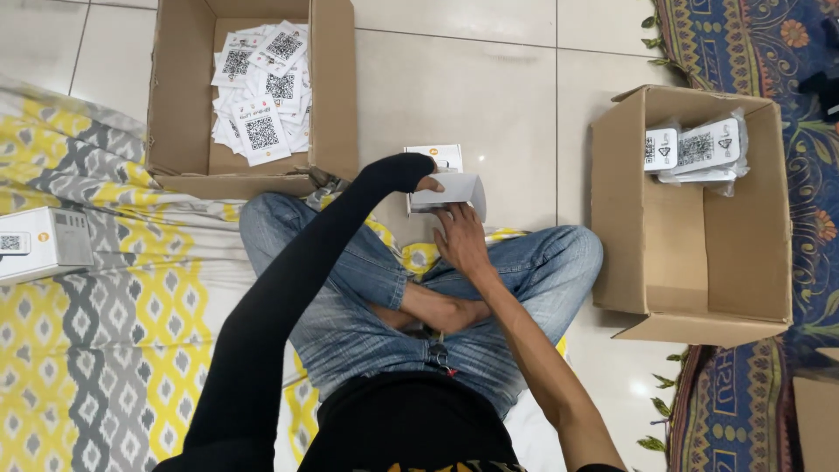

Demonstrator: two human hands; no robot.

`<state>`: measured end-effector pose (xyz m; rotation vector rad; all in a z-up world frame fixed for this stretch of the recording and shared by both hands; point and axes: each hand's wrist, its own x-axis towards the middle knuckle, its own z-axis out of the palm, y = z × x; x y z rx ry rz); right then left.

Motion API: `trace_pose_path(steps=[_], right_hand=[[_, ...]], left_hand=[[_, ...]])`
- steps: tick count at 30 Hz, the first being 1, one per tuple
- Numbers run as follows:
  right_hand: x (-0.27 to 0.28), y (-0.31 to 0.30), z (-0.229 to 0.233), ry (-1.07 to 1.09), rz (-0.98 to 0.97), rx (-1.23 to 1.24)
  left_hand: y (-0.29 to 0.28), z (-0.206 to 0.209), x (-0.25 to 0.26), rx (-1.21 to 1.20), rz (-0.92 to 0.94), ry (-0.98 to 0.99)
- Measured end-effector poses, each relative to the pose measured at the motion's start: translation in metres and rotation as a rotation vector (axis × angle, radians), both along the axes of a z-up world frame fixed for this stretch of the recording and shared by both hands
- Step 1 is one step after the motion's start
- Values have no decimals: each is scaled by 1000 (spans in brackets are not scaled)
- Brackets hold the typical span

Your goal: The person sorts items from boxes, packs them into smaller boxes, and applies labels.

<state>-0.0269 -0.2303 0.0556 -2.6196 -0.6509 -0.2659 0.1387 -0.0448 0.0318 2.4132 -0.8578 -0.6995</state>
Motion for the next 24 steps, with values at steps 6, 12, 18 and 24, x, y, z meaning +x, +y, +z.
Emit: trace_pose_path(steps=[6, 12, 18, 24], right_hand=[[5, -2, -14, 38, 52, -72], [4, -1, -9, 90, 39, -109], [1, 0, -26, 48, 45, -92], [-5, -2, 0, 62, 70, -21]], left_hand=[[19, 29, 30, -123, 71, -62], [10, 179, 0, -20, 267, -1004], [-14, 20, -67, -7, 0, -695], [-1, -31, -90, -83, 116, -694]])
